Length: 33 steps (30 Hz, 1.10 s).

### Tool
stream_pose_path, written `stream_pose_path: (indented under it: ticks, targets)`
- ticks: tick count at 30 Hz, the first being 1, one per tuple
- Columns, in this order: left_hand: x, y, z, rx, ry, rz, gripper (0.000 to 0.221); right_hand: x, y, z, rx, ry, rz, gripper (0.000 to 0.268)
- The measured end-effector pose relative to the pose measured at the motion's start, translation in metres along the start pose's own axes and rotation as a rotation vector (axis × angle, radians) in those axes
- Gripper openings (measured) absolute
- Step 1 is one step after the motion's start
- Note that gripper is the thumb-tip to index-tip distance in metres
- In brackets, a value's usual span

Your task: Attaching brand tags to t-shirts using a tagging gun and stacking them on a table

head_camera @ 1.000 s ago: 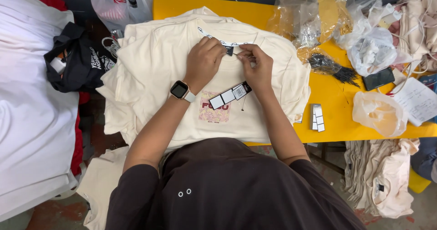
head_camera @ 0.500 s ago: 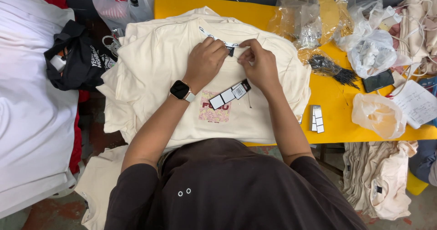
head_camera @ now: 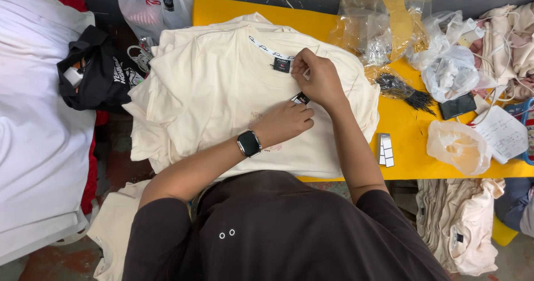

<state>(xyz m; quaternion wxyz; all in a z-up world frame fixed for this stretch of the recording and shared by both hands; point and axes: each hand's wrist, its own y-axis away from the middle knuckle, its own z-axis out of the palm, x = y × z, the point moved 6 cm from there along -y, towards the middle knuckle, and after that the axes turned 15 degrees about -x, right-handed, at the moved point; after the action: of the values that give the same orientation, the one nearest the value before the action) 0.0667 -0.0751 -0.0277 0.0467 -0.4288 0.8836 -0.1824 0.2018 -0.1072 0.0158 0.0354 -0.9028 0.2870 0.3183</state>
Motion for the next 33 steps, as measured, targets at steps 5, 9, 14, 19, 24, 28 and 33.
stream_pose_path:
  ticks: [5,9,14,19,24,28,33]
  targets:
    - [-0.010,-0.007,-0.005,0.015,-0.009,-0.059,0.010,-0.029,-0.016,-0.010,0.137,0.071,-0.215,0.026]
    - [-0.030,0.002,-0.025,-0.010,0.016,-0.122,0.008,-0.039,-0.046,0.011,0.076,0.158,-0.017,0.023]
    - [-0.071,0.027,-0.022,-0.003,0.711,-0.350,0.002,-0.021,-0.066,0.021,0.119,0.037,-0.041,0.013]
    - [-0.111,0.043,-0.022,0.152,0.996,-0.485,0.010,-0.016,-0.076,0.024,0.143,0.103,-0.024,0.020]
    - [-0.146,0.055,0.026,0.308,1.384,-0.552,0.014,-0.021,-0.083,0.026,0.145,0.168,-0.064,0.011]
    - [-0.159,0.063,0.029,0.485,1.683,-0.687,0.010,-0.010,-0.081,0.028,0.160,-0.048,-0.108,0.010]
    - [-0.161,0.065,0.024,0.528,1.765,-0.774,0.007,-0.020,-0.058,0.019,0.237,-0.255,-0.267,0.003]
